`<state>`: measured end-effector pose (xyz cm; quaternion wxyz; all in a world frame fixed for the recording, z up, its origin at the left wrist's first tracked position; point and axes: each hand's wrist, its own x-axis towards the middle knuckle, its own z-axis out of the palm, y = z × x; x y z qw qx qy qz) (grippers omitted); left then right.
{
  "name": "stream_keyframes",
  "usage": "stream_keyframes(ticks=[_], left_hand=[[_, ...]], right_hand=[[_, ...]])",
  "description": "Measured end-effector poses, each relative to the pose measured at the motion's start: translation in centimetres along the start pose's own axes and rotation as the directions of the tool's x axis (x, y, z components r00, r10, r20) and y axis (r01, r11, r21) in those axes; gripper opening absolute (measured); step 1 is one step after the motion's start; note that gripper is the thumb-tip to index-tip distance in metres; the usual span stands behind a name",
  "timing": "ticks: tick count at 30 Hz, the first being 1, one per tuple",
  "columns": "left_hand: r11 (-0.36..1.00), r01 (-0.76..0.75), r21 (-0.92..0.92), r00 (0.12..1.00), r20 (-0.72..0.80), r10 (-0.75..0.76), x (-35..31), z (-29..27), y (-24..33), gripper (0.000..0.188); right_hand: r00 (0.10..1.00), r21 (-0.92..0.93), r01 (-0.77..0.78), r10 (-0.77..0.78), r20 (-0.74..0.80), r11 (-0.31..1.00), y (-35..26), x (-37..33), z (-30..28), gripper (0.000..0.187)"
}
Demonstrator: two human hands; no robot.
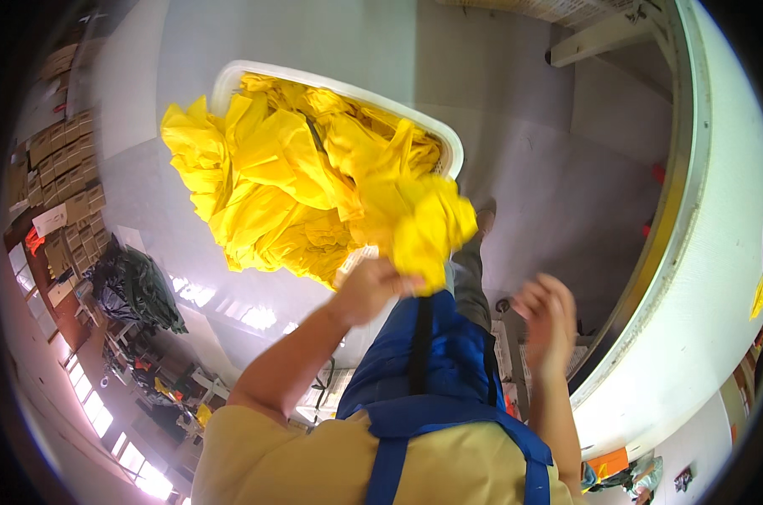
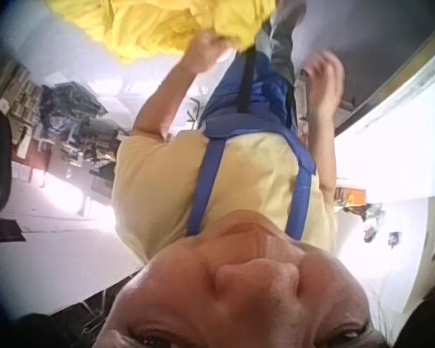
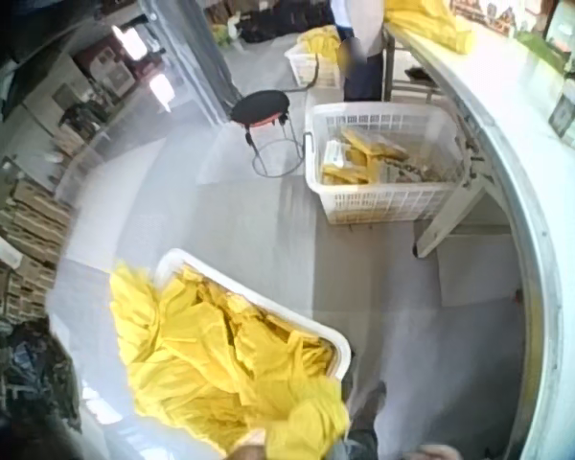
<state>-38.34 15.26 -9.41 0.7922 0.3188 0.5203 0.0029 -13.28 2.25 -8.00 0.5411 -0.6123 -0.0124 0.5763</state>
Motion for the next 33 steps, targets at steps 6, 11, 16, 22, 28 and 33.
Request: stream_keyframes(ticks=[6,11,16,22,28,33], left_hand=[[0.956,-0.253,-0.145,0.553,0.790,0.266,-7.7,7.4,2.0,0.030],[0.974,-0.174,-0.142,0.651,0.725,0.222,-11.2,4.1,2.2,0.020],[0.611,0.264,-0.746,0.937,0.349,0.021,-11.6,-5.0,-4.8,0.062],[0.499,0.083,-0.863,0.985,0.147,0.090,-5.2,-1.1,-1.1,0.071],[0.687,-0.162,-0.708,0.968,0.021,0.249,-6.1,4.8,3.4,0.073],[0.836,-0.458,-0.300,0.871,0.036,0.490,-12.5,9.0,15.7,0.074]], right_hand=[[0.482,-0.054,-0.868,0.864,0.143,0.493,1.5,7.1,14.0,0.045],[0.523,-0.211,-0.752,0.760,0.386,0.624,-3.9,1.3,17.4,0.035],[0.478,-0.675,0.090,0.563,0.674,0.732,-16.1,-6.0,13.7,0.024],[0.182,-0.343,0.801,0.346,0.920,0.490,-26.3,-18.7,10.3,0.015],[0.089,-0.093,0.870,0.032,0.996,0.485,-28.3,-27.2,4.3,0.013],[0.184,0.033,0.870,-0.386,0.904,0.493,-25.9,-32.4,-7.5,0.017]])
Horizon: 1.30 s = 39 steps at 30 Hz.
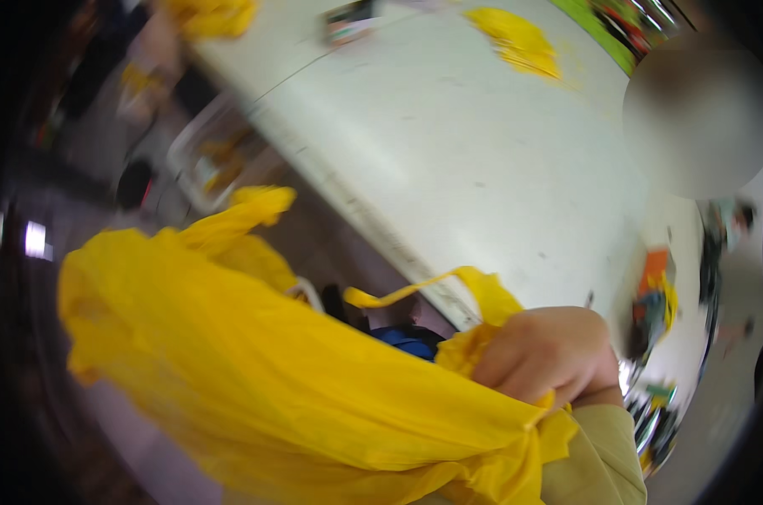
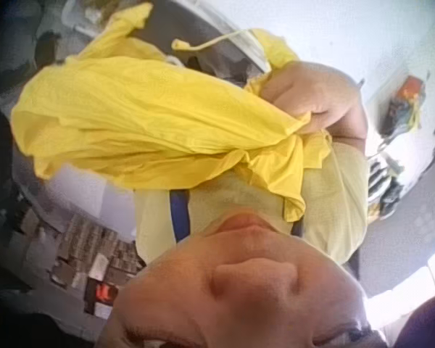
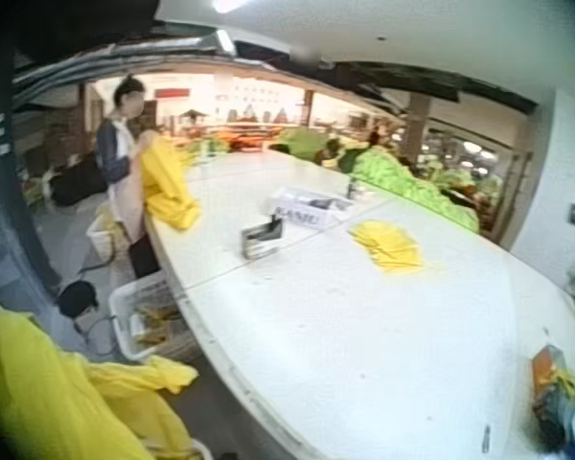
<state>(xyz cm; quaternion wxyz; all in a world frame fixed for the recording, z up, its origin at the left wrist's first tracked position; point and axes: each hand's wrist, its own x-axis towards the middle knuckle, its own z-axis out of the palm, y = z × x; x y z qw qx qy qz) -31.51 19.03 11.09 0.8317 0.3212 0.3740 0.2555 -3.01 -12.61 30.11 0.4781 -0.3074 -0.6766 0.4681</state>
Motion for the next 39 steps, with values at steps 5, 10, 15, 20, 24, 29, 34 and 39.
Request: stream_keyframes(ticks=[5,10,15,20,24,29,34,39], left_hand=[[0.883,-0.288,0.371,0.935,0.309,0.175,3.7,17.2,10.2,0.076],[0.724,-0.460,0.514,0.765,0.643,0.030,10.2,42.6,9.1,0.077],[0.593,-0.521,0.614,0.616,0.751,-0.237,14.3,62.2,-4.2,0.078],[0.479,-0.422,0.770,0.502,0.639,-0.583,19.9,66.8,-23.3,0.080],[0.271,-0.492,0.827,0.599,0.548,-0.585,8.6,58.2,-32.0,0.080],[-0.133,-0.977,0.169,0.211,0.865,-0.454,7.1,49.1,-38.2,0.100],[0.323,-0.922,0.213,-0.051,0.761,-0.646,8.4,44.5,-42.4,0.088],[0.215,-0.950,0.225,-0.034,0.613,-0.789,7.5,46.2,-36.7,0.075]], right_hand=[[0.929,-0.172,0.050,-0.108,-0.353,0.984,-2.5,-12.2,2.4,0.016],[0.531,-0.231,-0.293,-0.042,-0.846,0.928,-2.2,-18.6,3.7,0.021],[0.139,-0.230,-0.381,-0.190,-0.972,0.895,3.6,-21.7,2.6,0.044],[-0.203,0.080,-0.478,-0.021,-0.979,0.874,10.3,-24.8,1.0,0.046],[-0.406,0.370,-0.585,0.135,-0.904,0.722,19.2,-29.2,1.6,0.045],[-0.460,0.485,-0.570,0.232,-0.857,0.663,18.1,-27.3,1.4,0.043],[-0.542,0.499,-0.469,0.208,-0.814,0.728,20.1,-26.0,2.8,0.041],[-0.595,0.565,-0.390,0.270,-0.757,0.727,20.1,-25.5,5.6,0.044]])
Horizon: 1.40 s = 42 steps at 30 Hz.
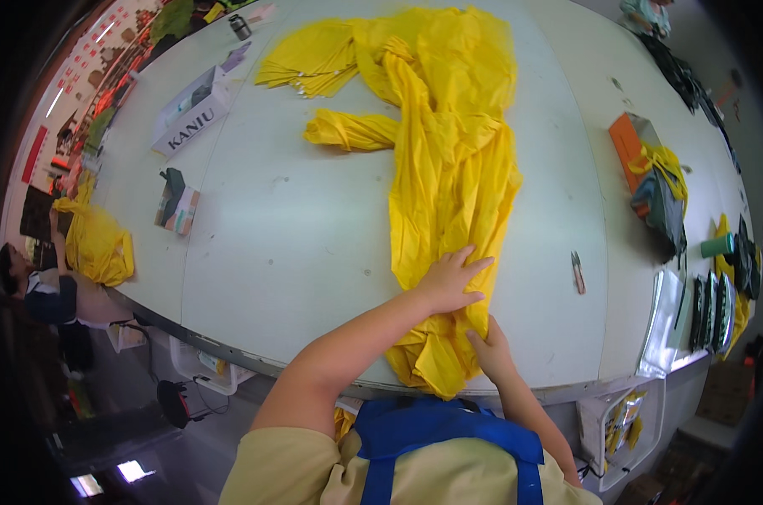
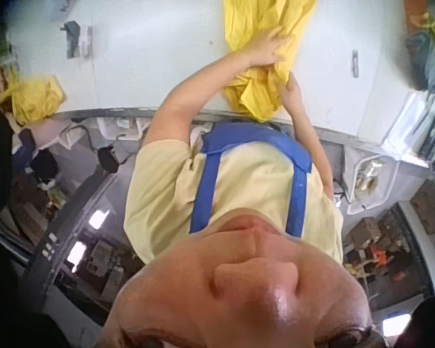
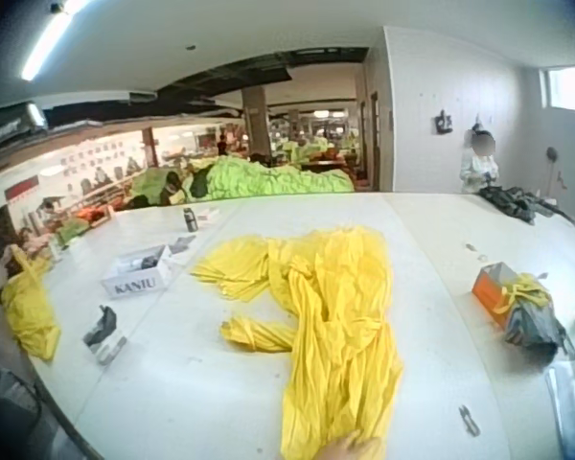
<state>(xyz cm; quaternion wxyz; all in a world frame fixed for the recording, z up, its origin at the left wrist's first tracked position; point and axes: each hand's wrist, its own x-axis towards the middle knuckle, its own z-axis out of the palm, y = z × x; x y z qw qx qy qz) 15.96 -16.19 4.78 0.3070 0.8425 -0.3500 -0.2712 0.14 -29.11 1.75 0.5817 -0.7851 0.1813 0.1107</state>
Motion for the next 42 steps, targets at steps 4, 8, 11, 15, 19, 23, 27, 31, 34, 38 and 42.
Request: stream_keyframes(ticks=[4,8,11,15,19,23,27,31,34,38,42], left_hand=[[0.924,0.201,0.327,0.967,-0.216,-0.134,-0.6,-3.1,0.7,0.076],[0.829,0.526,-0.190,0.747,-0.362,-0.557,1.9,-5.1,-3.9,0.080],[0.790,0.188,-0.583,0.905,-0.210,-0.370,5.7,-4.8,-7.3,0.086],[0.773,-0.021,-0.634,0.991,-0.116,-0.068,11.0,-7.1,-7.2,0.070],[0.979,-0.201,-0.047,0.857,-0.493,0.152,14.2,-13.2,-12.5,0.048],[0.968,0.062,0.245,0.633,-0.760,0.151,14.8,-23.1,-22.1,0.052],[0.779,0.580,0.238,0.631,-0.736,-0.245,15.0,-31.1,-30.1,0.080],[0.623,0.731,0.279,0.577,-0.740,-0.346,18.0,-34.0,-35.4,0.082],[0.547,0.794,0.265,0.520,-0.763,-0.385,21.4,-35.6,-37.4,0.078],[0.535,0.812,0.234,0.529,-0.684,-0.503,23.2,-38.4,-38.4,0.067],[0.573,0.750,0.330,0.624,-0.639,-0.450,22.8,-40.3,-42.6,0.051]], right_hand=[[0.932,-0.333,0.124,-0.225,-0.284,0.935,-2.7,0.0,-0.3,0.063],[0.945,-0.711,0.245,-0.325,0.024,0.659,-10.0,2.0,1.7,0.088],[0.971,-0.802,0.240,-0.155,0.185,0.547,-10.2,7.1,4.7,0.095],[0.996,-0.904,-0.031,-0.064,-0.064,0.426,-8.5,17.7,2.3,0.086],[0.955,-0.911,-0.185,-0.152,-0.255,0.369,-7.7,28.1,-4.4,0.081],[0.937,-0.870,-0.234,-0.136,-0.320,0.434,-8.9,33.7,-9.4,0.077],[0.903,-0.883,-0.237,-0.244,-0.355,0.406,-7.5,35.4,-8.7,0.075],[0.897,-0.897,-0.227,-0.278,-0.344,0.378,-6.1,36.4,-9.1,0.075],[0.886,-0.896,-0.218,-0.306,-0.348,0.388,-5.6,36.4,-9.8,0.074],[0.884,-0.892,-0.216,-0.308,-0.352,0.398,-5.7,36.4,-9.5,0.073],[0.878,-0.897,-0.197,-0.336,-0.341,0.395,-5.5,36.6,-9.6,0.072]])
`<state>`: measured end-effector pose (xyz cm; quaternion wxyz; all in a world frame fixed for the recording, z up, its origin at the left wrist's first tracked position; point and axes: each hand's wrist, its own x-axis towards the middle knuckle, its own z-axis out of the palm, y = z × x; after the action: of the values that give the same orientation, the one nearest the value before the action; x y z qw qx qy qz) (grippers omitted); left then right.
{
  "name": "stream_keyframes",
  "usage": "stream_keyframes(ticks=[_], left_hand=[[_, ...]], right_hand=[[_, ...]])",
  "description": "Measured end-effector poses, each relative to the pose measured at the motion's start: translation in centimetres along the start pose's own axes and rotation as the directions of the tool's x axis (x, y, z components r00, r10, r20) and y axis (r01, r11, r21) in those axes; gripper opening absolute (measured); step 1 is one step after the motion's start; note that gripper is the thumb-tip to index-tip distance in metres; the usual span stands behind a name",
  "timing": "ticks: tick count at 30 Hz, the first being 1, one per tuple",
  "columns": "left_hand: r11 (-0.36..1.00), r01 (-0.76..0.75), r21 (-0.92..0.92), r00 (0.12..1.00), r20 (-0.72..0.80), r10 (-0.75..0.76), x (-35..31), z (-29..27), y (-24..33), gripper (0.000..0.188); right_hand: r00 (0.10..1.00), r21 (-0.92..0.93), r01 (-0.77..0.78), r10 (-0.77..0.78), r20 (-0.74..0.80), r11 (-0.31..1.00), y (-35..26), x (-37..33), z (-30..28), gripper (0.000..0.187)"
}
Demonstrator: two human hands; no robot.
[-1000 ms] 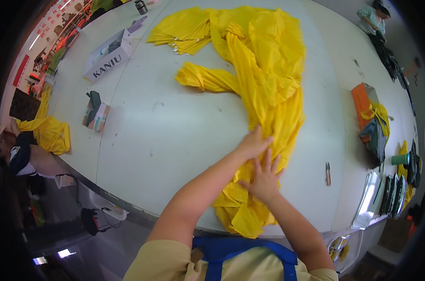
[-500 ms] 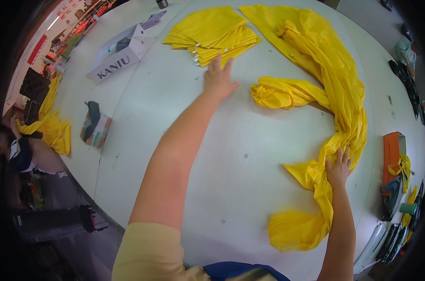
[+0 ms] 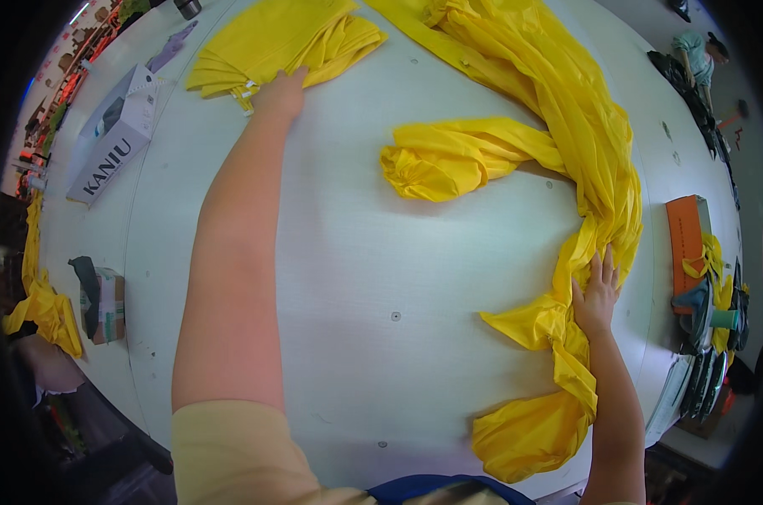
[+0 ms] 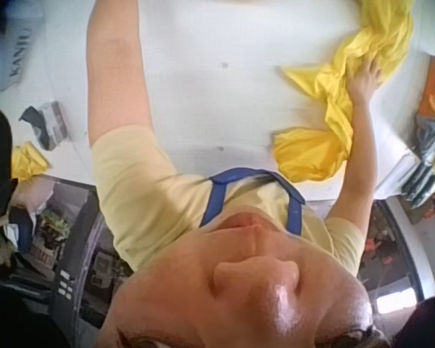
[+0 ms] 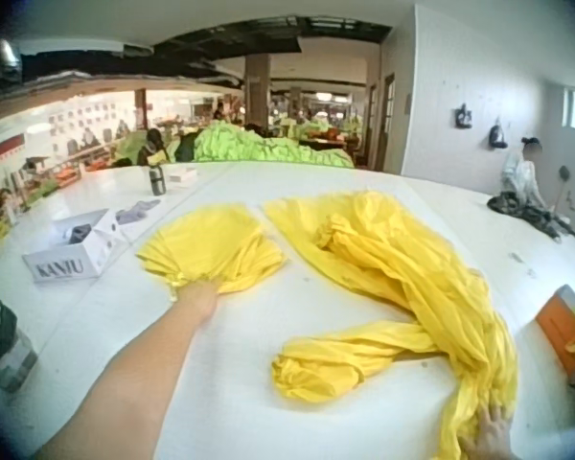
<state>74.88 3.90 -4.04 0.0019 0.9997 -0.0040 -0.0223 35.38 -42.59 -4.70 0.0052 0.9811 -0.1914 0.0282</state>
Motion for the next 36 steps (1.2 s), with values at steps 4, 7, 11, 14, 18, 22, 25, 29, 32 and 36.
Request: stream_keyframes(ticks=[4,7,11,14,18,22,25,29,32,36], left_hand=[[0.993,-0.110,0.031,0.994,-0.009,0.110,-4.0,-0.8,-1.4,0.048],[0.975,-0.209,0.072,0.977,-0.022,0.211,-10.3,0.2,-4.2,0.054],[0.947,-0.290,0.138,0.955,0.102,0.278,-25.7,-1.2,-3.8,0.066],[0.952,-0.299,0.062,0.942,0.176,0.285,-37.6,-1.7,-3.7,0.068],[0.951,-0.306,-0.029,0.928,0.213,0.305,-51.4,-2.8,-2.5,0.067],[0.934,-0.325,-0.148,0.877,0.323,0.356,-59.9,-5.1,-0.8,0.064],[0.908,-0.215,-0.360,0.884,0.322,0.338,-60.8,-7.4,0.1,0.055],[0.894,-0.136,-0.427,0.990,-0.085,0.111,-58.3,-4.4,1.4,0.049],[0.900,-0.121,-0.418,0.989,0.024,0.144,-56.4,-0.8,-0.2,0.044],[0.698,0.247,-0.673,0.958,0.276,-0.072,-54.4,-1.5,-2.3,0.027]], right_hand=[[1.000,-0.023,-0.011,0.011,-0.001,1.000,-0.2,-0.1,-0.1,0.072],[1.000,-0.032,-0.005,0.005,-0.003,0.999,-0.3,0.0,0.1,0.072],[1.000,-0.042,-0.008,0.007,-0.016,0.999,0.3,-0.2,0.7,0.070],[1.000,-0.055,0.002,-0.003,-0.026,0.999,1.0,-0.2,1.2,0.070],[1.000,-0.066,0.001,0.000,0.012,0.998,1.7,0.7,1.8,0.069],[0.997,-0.075,-0.012,0.018,0.077,0.997,1.6,0.9,0.8,0.070],[0.926,-0.157,0.073,-0.008,0.378,0.985,2.3,2.9,-2.4,0.069],[0.909,0.156,0.413,-0.416,-0.016,0.897,-5.3,-2.4,-10.2,0.058],[0.776,0.746,0.151,-0.545,0.318,0.649,-12.4,-10.7,-12.3,0.060],[0.817,0.748,0.263,-0.554,0.164,0.610,-15.4,-15.6,-8.0,0.065]])
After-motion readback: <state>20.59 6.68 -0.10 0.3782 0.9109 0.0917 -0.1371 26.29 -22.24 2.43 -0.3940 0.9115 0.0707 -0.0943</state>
